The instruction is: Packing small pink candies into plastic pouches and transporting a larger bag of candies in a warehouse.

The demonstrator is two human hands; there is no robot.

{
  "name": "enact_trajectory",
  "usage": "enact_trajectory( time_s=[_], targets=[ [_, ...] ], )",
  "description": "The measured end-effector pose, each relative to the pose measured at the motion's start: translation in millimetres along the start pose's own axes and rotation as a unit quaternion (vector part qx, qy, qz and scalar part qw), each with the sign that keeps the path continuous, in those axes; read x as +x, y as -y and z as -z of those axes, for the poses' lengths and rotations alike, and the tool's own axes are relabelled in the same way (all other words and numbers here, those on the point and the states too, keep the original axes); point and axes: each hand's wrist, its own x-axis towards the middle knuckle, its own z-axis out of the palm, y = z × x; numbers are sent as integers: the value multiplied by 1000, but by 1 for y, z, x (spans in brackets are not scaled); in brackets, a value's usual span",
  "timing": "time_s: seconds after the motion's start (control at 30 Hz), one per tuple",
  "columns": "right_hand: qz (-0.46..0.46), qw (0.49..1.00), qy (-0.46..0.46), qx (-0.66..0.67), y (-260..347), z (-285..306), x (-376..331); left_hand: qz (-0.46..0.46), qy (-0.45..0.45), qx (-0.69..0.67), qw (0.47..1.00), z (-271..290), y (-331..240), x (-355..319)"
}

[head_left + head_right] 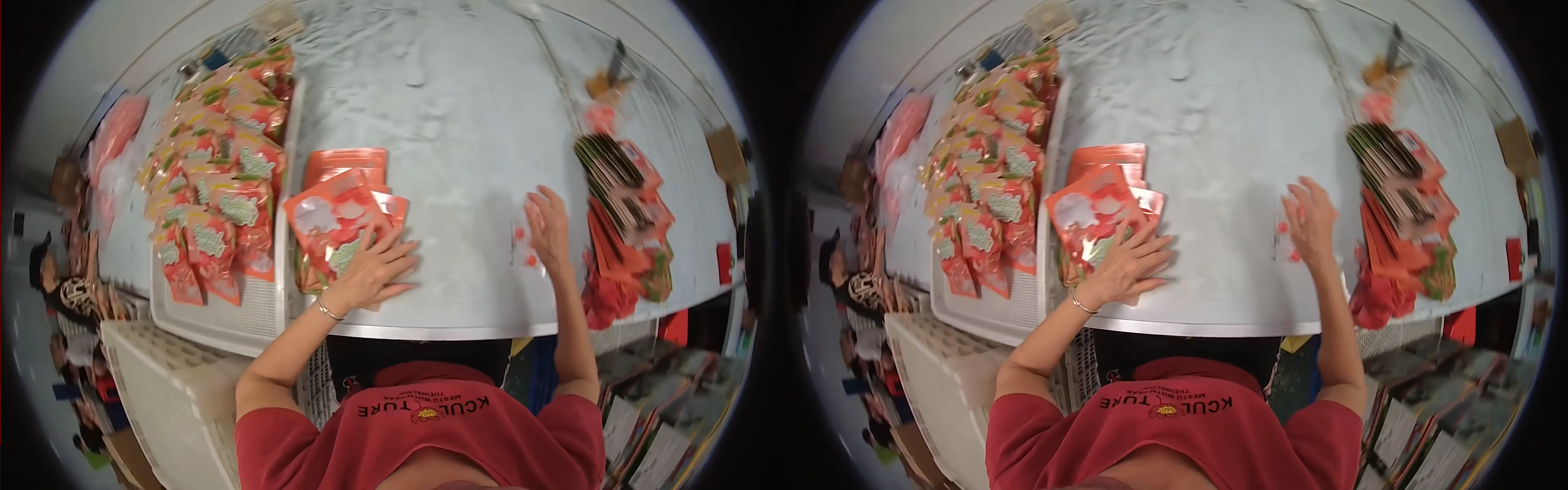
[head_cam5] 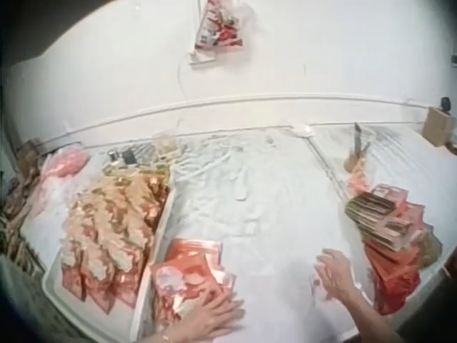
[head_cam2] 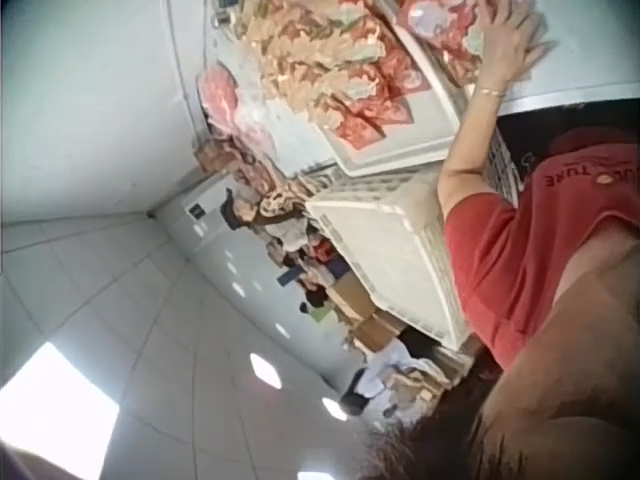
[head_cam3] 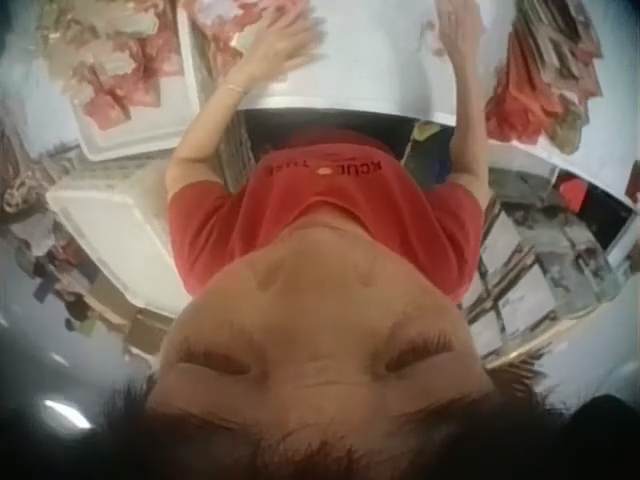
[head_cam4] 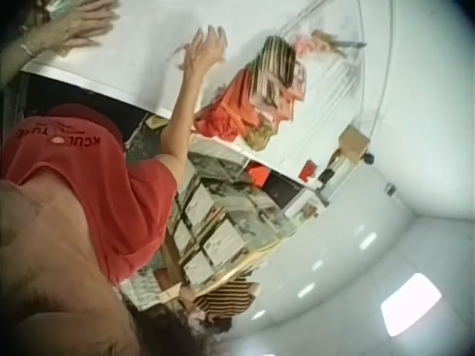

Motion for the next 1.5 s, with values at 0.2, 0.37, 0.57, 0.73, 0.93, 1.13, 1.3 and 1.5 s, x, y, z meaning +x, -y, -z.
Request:
enact_trajectory(
  time_s=[0.2,0.37,0.57,0.73,0.93,1.13,1.3,1.5],
  targets=[
    [-222,913,251,231,76,-104,31,201,-88,-77,973,19,10,-14],
    [-204,895,234,319,135,-166,15,140,50,-108,983,8,12,-33],
    [-232,942,109,219,183,-155,18,168,24,-107,980,24,3,-15],
    [-187,914,297,202,156,-64,-34,224,-58,-145,962,33,11,-16],
    [-360,840,364,181,92,82,-141,314,26,-227,921,50,-50,24],
    [-679,690,207,140,61,174,-376,159,153,-283,933,35,-138,161],
    [-857,508,-11,86,185,119,-481,39,270,-252,929,4,-118,200],
    [-879,451,-135,71,272,-14,-508,-73,345,-187,917,-5,-150,220]
  ],
)
